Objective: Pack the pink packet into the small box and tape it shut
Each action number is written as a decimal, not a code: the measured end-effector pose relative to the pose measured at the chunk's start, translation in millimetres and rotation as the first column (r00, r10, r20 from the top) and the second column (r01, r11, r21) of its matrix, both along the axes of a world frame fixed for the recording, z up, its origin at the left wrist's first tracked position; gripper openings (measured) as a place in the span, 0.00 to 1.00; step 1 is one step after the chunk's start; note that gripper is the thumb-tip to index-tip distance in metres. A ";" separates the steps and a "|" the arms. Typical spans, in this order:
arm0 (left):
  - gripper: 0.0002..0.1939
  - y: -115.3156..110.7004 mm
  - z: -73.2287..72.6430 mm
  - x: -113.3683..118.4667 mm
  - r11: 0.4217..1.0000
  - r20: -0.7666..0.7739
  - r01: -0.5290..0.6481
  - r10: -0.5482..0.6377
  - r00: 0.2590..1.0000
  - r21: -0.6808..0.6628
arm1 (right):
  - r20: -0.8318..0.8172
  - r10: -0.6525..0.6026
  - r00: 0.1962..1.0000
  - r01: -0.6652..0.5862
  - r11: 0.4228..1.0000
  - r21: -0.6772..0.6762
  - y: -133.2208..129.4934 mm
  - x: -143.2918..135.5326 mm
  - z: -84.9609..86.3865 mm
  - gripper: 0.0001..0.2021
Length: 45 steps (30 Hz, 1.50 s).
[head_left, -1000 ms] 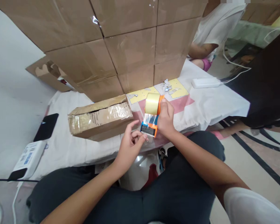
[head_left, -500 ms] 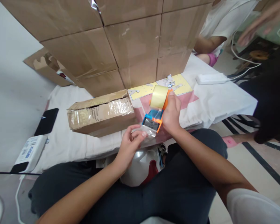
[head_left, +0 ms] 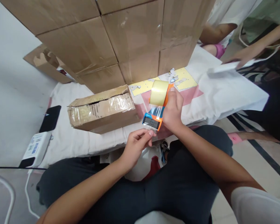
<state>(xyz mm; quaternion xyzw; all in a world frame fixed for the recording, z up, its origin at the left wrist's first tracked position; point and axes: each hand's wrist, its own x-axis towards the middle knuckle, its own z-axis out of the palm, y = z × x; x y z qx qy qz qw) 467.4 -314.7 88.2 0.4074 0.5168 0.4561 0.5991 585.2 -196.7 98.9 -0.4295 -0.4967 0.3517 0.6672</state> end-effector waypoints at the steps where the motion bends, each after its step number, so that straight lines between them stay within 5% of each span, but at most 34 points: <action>1: 0.18 -1.1 0.5 1.6 1.000 -0.003 -0.013 0.013 1.000 0.028 | 0.003 -0.011 1.000 0.011 1.000 0.009 1.1 0.9 1.5 0.23; 24: 0.18 -32.0 -7.8 17.5 0.988 -0.081 -0.129 0.135 0.987 0.082 | 0.010 0.059 0.998 -0.059 0.997 -0.045 -9.4 -1.2 7.7 0.22; 34: 0.25 -14.1 -4.5 23.2 0.998 -0.036 -0.070 0.070 0.997 0.005 | -0.036 0.019 0.999 -0.025 0.984 -0.174 -10.7 4.2 7.7 0.23; 45: 0.28 -15.9 -23.2 11.6 0.955 0.108 -0.286 0.277 0.955 0.076 | -0.095 0.098 0.991 -0.110 0.986 -0.128 -23.4 -27.9 25.2 0.20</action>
